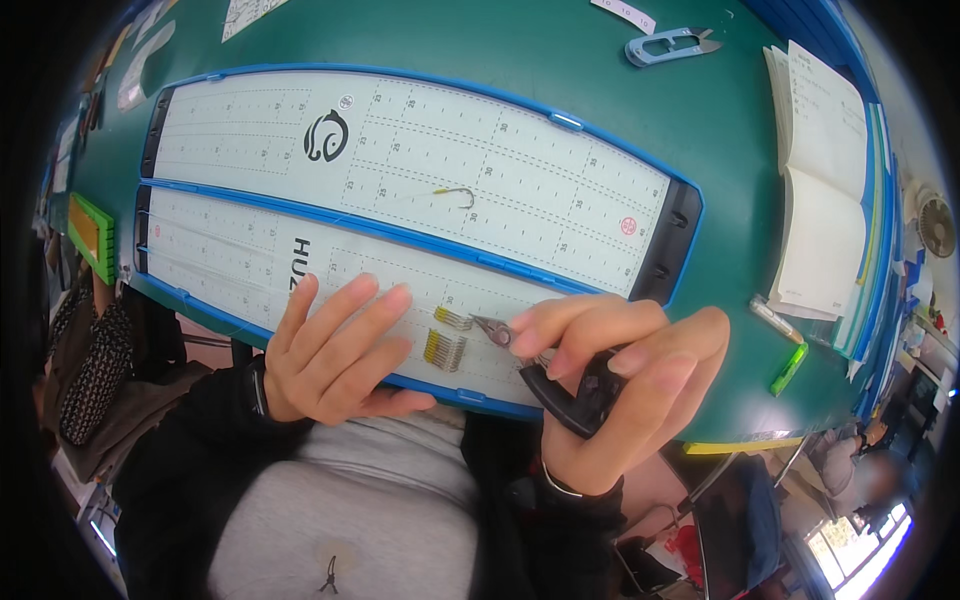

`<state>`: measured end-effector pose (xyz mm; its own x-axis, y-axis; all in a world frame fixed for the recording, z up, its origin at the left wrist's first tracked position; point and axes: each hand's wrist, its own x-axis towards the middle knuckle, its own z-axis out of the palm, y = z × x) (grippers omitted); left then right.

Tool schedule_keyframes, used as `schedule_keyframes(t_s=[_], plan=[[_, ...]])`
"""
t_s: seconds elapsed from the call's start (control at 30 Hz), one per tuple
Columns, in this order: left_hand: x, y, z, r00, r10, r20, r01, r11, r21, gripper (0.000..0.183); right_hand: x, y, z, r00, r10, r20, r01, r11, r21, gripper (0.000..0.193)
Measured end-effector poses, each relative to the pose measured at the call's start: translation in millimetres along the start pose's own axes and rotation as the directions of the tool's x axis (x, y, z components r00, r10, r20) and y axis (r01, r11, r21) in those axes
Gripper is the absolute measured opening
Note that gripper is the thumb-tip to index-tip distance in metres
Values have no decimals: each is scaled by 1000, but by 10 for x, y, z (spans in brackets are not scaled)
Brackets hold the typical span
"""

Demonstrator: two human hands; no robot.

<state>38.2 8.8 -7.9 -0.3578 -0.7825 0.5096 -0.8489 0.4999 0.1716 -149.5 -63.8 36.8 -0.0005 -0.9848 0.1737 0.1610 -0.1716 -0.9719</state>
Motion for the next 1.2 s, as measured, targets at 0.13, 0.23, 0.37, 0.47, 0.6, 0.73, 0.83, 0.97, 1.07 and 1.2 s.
schedule_keyframes(t_s=[0.13, 0.23, 0.37, 0.47, 0.6, 0.73, 0.83, 0.97, 1.07, 1.2], plan=[[1, -5, -11, 999, 27, 44, -25, 998, -49, 36, 2, 3, -13, 1000, -1, 18, 1, 1000, 2, 33], [6, 3, -7, 998, 25, 62, -21, 997, -69, 35, -1, -1, -23, 1000, 2, 24, -2, 1000, -1, 32], [20, 10, -13, 998, 31, 61, -26, 996, -83, 36, -3, -8, -40, 1000, 11, 27, -11, 1000, -6, 32], [14, -12, -18, 996, 41, 83, -32, 993, -115, 39, -1, 1, -42, 999, 12, 32, -11, 1000, -13, 32], [41, -33, -5, 999, 27, 44, -21, 991, -129, 38, 13, -8, 13, 1000, -10, -1, 10, 1000, -6, 29], [68, -48, -15, 999, 37, 36, -32, 988, -149, 38, 26, -339, -119, 971, -241, -5, 241, 970, -20, 21], [98, -49, -17, 999, 51, 16, -48, 982, -185, 38, 297, -752, -156, 934, -119, 337, 337, 605, -722, 28], [9, -69, -23, 999, 28, 18, -24, 979, -203, 38, 675, -303, 69, 854, 91, 513, 456, 346, -820, 13], [37, -65, -72, 999, 10, 45, 2, 967, -255, 38, 764, -136, 199, 811, 96, 578, 526, 313, -791, 9], [50, -67, -116, 999, -12, 50, 26, 958, -287, 41, 746, -5, 295, 747, 147, 649, 606, 253, -754, 8]])
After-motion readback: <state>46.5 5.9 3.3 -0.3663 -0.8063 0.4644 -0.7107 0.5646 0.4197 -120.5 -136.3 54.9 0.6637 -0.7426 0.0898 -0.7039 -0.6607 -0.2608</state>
